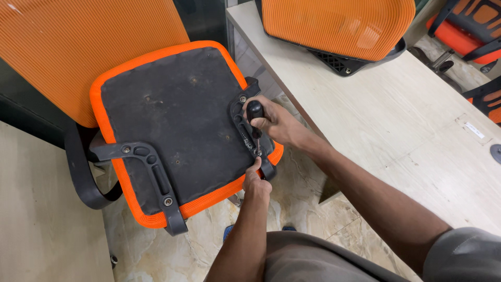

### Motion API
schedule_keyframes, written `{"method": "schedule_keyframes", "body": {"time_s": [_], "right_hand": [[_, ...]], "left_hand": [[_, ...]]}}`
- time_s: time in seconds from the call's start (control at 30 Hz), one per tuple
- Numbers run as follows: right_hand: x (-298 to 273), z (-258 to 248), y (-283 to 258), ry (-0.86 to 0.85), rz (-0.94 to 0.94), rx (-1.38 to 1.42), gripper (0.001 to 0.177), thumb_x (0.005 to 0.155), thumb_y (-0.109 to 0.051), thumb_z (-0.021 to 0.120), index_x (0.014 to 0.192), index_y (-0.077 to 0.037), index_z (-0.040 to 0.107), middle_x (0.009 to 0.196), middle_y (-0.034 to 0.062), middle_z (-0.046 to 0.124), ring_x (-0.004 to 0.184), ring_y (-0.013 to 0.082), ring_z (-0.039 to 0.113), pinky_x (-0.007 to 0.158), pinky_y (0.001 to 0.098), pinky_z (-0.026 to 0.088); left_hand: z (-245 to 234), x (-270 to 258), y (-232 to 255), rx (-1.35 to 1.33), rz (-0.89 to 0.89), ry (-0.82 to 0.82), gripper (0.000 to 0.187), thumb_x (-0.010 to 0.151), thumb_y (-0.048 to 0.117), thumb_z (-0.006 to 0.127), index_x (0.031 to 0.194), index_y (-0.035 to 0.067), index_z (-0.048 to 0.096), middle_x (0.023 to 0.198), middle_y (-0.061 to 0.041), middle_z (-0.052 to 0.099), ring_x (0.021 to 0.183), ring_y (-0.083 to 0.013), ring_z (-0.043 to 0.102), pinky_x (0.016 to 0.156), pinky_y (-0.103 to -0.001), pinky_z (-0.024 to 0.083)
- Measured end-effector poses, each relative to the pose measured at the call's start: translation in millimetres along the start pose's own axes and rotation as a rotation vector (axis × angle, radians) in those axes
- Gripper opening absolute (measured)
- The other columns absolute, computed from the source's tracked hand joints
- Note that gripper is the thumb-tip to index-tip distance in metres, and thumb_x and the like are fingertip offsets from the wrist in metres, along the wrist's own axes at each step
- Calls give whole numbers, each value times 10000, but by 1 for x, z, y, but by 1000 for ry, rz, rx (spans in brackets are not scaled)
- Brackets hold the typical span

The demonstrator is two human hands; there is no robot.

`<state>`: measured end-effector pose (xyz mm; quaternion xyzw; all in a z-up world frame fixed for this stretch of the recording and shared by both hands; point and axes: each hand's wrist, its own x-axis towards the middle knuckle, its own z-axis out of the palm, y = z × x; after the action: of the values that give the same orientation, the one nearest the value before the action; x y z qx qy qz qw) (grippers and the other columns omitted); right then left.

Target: The person uses a screwdriver to tighten screws on the underside of an orange office chair seat, then places the seat on a workbench and attaches the chair base with a gas lift. The person secures the base to the seat using screws.

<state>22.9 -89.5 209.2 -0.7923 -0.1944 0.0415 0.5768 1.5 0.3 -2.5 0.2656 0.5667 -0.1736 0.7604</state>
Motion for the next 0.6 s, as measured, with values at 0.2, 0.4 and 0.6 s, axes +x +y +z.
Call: {"method": "schedule_keyframes", "body": {"time_s": [0.2, 0.4, 0.6], "right_hand": [[-12, 42, 4, 535, 74, -211, 390, 949, -157, 707, 1300, -77, 555, 1049, 14, 657, 1003, 151, 627, 922, 363, 527], [-4, 29, -8, 336, 186, -82, 374, 968, -168, 716, 1293, -89, 550, 1055, 43, 606, 992, 185, 631, 885, 364, 579], [6, -13, -10, -126, 172, 188, 346, 952, -121, 620, 1287, -138, 536, 1173, -43, 621, 1114, 109, 588, 1037, 344, 484]], "left_hand": [[-1, 3, 1, 11, -13, -47, 416, 721, 127, 906, 1099, 39, 755, 1197, -63, 761, 1050, -229, 717, 1013, -367, 552], [0, 6, 1, -46, -11, -113, 378, 747, 105, 874, 1099, 21, 765, 1187, -79, 773, 1027, -228, 733, 976, -353, 573], [-1, -3, 4, 12, -22, -47, 395, 743, 124, 892, 1093, -5, 761, 1193, -95, 763, 1045, -240, 720, 984, -345, 574]]}}
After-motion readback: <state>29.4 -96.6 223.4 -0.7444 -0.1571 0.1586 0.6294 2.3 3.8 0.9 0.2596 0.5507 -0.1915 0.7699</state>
